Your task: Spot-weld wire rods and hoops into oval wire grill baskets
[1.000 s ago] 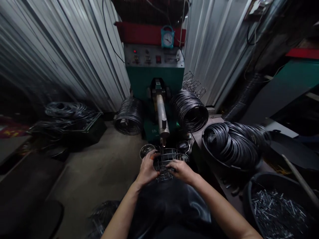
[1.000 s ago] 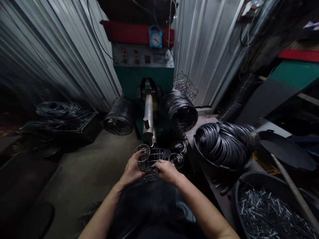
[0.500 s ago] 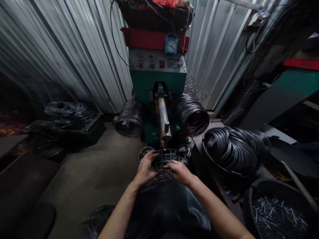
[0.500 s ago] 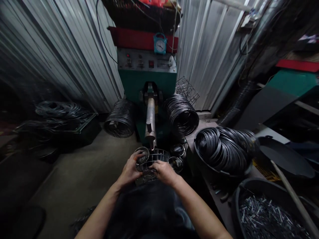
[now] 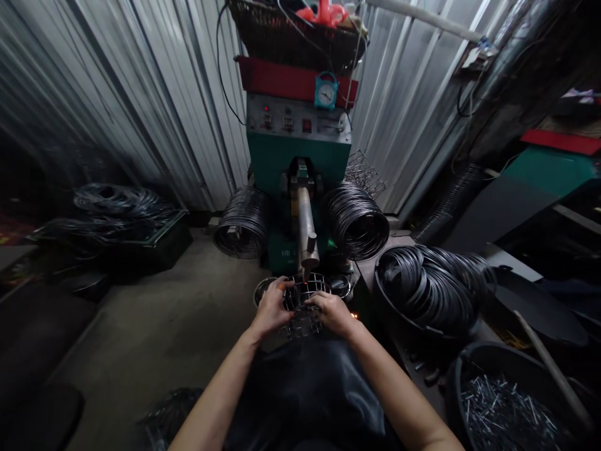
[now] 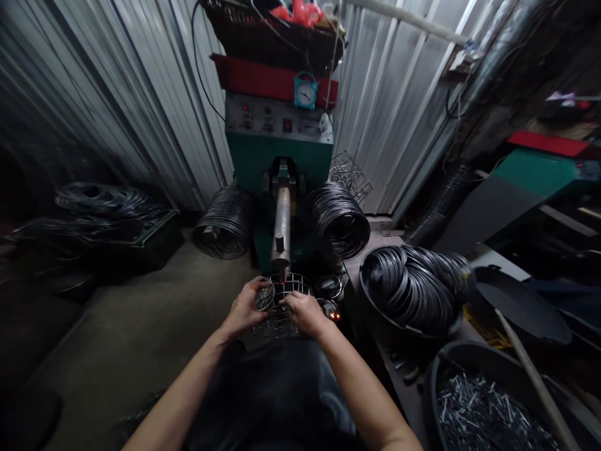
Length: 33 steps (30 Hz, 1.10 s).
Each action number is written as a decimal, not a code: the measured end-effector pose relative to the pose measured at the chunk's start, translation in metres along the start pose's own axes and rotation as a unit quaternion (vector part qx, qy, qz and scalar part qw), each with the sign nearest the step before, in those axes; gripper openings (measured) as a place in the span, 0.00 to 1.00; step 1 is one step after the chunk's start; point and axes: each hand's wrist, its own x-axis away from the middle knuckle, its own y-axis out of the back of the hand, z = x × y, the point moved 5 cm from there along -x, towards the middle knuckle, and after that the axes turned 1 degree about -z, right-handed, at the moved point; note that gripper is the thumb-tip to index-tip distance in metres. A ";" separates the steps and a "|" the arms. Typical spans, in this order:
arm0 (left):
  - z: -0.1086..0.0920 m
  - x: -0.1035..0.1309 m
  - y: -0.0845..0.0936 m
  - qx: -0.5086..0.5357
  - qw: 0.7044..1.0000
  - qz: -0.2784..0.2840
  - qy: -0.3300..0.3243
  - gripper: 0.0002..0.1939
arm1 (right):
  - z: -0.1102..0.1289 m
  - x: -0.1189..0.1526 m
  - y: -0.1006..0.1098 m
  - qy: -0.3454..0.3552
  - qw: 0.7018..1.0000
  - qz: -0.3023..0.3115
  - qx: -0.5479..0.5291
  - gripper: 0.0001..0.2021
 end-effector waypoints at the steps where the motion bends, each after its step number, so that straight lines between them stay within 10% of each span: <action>1: 0.000 -0.001 0.000 -0.003 1.000 -0.002 0.002 0.32 | -0.001 -0.001 -0.001 -0.005 1.000 0.000 0.009 0.18; 7: 0.008 -0.018 -0.002 0.002 1.000 -0.021 0.020 0.32 | -0.008 -0.016 0.000 -0.038 0.999 -0.035 0.011 0.14; 11: 0.010 -0.022 -0.002 0.007 0.999 -0.025 0.019 0.32 | -0.012 0.013 0.000 -0.081 0.975 -0.169 -0.121 0.13; 15: 0.010 -0.024 0.000 0.036 0.999 0.002 0.008 0.32 | -0.038 0.074 -0.031 -0.278 0.877 -0.195 -0.340 0.09; 21: 0.011 -0.037 0.001 0.041 0.999 0.014 -0.003 0.33 | -0.060 0.145 -0.091 -0.487 0.604 -0.156 -0.612 0.12; 33: 0.030 -0.057 -0.007 0.092 0.995 0.014 0.033 0.33 | -0.067 0.163 -0.101 -0.485 0.517 -0.185 -0.680 0.09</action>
